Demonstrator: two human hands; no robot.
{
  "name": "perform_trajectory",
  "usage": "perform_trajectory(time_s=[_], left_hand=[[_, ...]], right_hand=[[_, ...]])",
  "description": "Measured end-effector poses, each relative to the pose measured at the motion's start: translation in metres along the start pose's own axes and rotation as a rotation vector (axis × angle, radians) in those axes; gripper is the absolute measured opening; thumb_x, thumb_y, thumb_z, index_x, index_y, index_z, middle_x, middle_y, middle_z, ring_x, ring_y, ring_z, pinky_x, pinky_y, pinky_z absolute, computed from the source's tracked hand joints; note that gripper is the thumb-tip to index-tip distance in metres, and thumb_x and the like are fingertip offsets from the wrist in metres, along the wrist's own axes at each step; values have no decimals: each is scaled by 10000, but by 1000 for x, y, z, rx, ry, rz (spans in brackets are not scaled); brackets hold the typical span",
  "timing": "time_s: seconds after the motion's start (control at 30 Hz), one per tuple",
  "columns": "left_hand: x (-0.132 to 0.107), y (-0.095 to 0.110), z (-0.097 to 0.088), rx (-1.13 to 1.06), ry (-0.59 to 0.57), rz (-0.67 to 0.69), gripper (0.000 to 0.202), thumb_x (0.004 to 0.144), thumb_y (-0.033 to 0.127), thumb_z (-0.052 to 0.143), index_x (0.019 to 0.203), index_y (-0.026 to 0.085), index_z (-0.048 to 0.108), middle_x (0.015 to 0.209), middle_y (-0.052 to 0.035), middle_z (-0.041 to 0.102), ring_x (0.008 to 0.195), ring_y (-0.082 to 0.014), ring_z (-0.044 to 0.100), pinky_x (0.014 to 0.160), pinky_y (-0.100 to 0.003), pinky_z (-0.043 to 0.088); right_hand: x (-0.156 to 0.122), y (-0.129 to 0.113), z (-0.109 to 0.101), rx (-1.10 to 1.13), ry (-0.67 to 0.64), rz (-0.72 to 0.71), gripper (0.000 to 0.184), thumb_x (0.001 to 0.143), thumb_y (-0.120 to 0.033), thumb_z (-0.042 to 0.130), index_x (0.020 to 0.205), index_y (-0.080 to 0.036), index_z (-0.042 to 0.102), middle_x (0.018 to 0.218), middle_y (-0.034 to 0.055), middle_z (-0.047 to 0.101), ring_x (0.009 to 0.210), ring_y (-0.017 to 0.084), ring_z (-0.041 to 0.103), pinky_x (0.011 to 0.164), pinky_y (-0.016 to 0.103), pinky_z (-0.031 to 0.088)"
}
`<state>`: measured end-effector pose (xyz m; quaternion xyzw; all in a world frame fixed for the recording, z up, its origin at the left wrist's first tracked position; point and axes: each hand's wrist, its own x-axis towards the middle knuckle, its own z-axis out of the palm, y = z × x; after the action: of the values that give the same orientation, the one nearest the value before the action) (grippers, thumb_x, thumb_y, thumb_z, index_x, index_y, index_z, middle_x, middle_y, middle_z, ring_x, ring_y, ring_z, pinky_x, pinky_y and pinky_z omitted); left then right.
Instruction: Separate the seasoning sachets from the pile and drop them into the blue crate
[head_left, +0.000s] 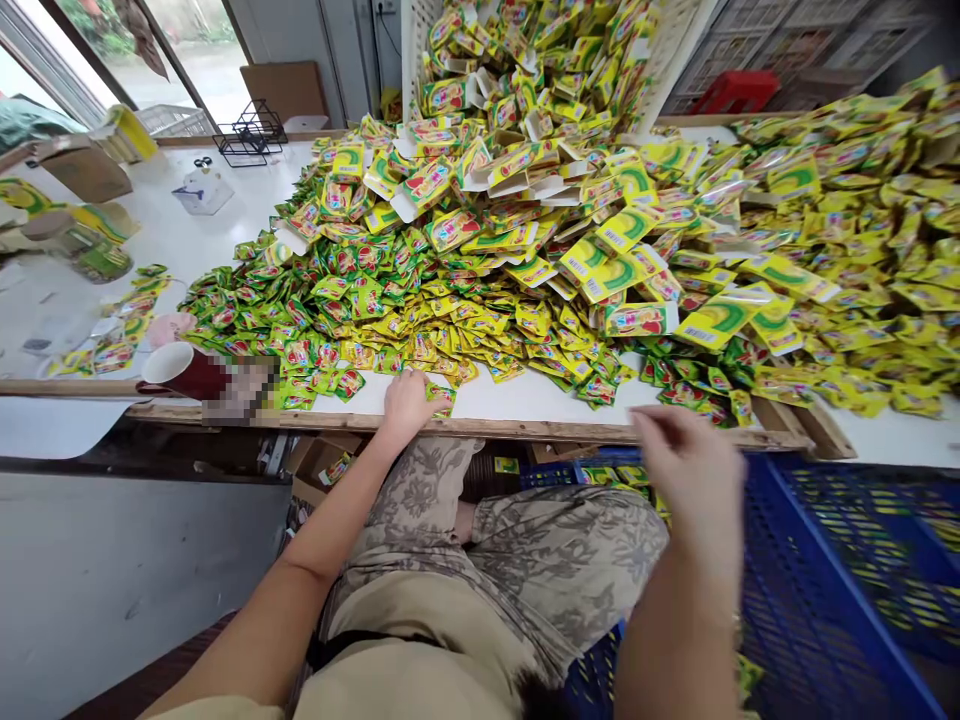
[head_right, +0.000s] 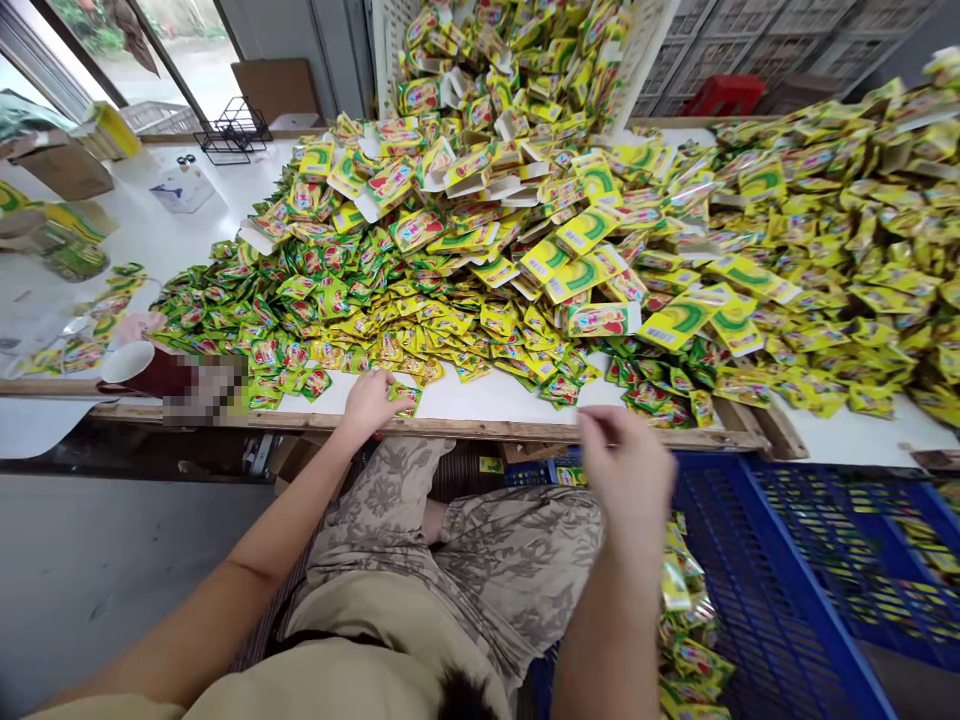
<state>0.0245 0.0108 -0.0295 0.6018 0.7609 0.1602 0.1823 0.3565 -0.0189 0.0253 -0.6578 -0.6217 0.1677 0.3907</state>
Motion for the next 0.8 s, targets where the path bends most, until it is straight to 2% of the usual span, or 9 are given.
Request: perform_trajectory(time_s=[0.03, 0.07, 0.17, 0.27, 0.33, 0.43, 0.57, 0.7, 0.8], left_hand=[[1, 6, 3, 6, -8, 1, 412, 637, 425, 809, 886, 163, 613, 977, -131, 636, 1004, -308, 585, 849, -369, 437], [2, 9, 5, -9, -18, -5, 408, 628, 400, 817, 884, 168, 600, 985, -130, 633, 999, -307, 588, 844, -366, 436], [4, 11, 7, -132, -38, -57, 393, 628, 324, 815, 906, 193, 571, 927, -87, 642, 915, -278, 612, 806, -353, 442], [4, 1, 7, -346, 12, -106, 363, 615, 286, 812, 877, 197, 576, 851, -40, 645, 858, -247, 623, 792, -346, 461], [4, -7, 8, -557, 21, -109, 326, 614, 308, 805, 826, 181, 591, 814, -22, 645, 838, -222, 627, 779, -336, 491], [3, -13, 8, -920, -32, -132, 339, 662, 394, 758, 864, 158, 622, 829, -20, 657, 799, -185, 636, 718, -325, 551], [2, -11, 7, -1183, -1, -167, 406, 696, 434, 737, 974, 162, 617, 955, -34, 653, 824, -156, 646, 689, -308, 597], [-6, 6, 11, -1306, -29, -115, 391, 760, 484, 695, 974, 170, 601, 946, -31, 644, 863, -151, 642, 742, -292, 595], [-16, 23, 13, -1355, -63, -26, 381, 846, 543, 586, 957, 179, 597, 921, -28, 644, 851, -151, 632, 749, -278, 568]], right_hand=[[2, -5, 26, 79, -157, -11, 207, 832, -502, 561, 826, -340, 689, 853, 93, 718, 812, 306, 666, 791, 511, 506], [5, -11, 52, 115, -242, -22, 197, 821, -472, 581, 812, -298, 674, 855, 84, 725, 791, 287, 670, 777, 481, 521], [14, -30, 124, 188, -398, -17, 143, 806, -377, 593, 814, -236, 619, 855, 79, 721, 782, 250, 669, 780, 425, 523], [24, -47, 175, 97, -321, -34, 151, 795, -317, 604, 901, -216, 567, 935, 120, 698, 864, 269, 641, 820, 431, 489], [30, -53, 194, 29, -275, -38, 233, 768, -275, 627, 968, -195, 537, 954, 153, 679, 918, 299, 617, 842, 444, 462], [34, -50, 199, 17, -354, 14, 269, 765, -242, 624, 1008, -189, 520, 853, 118, 670, 843, 291, 613, 798, 426, 455], [28, -36, 170, 89, -382, 113, 165, 745, -276, 658, 866, -227, 556, 731, 40, 631, 708, 234, 581, 732, 389, 455], [15, -44, 142, 579, -413, 169, 258, 716, -421, 707, 800, -232, 553, 697, 2, 597, 649, 172, 574, 667, 330, 489], [6, -60, 141, 817, -485, 246, 347, 671, -477, 752, 777, -223, 541, 654, -21, 589, 614, 146, 592, 636, 301, 507]])
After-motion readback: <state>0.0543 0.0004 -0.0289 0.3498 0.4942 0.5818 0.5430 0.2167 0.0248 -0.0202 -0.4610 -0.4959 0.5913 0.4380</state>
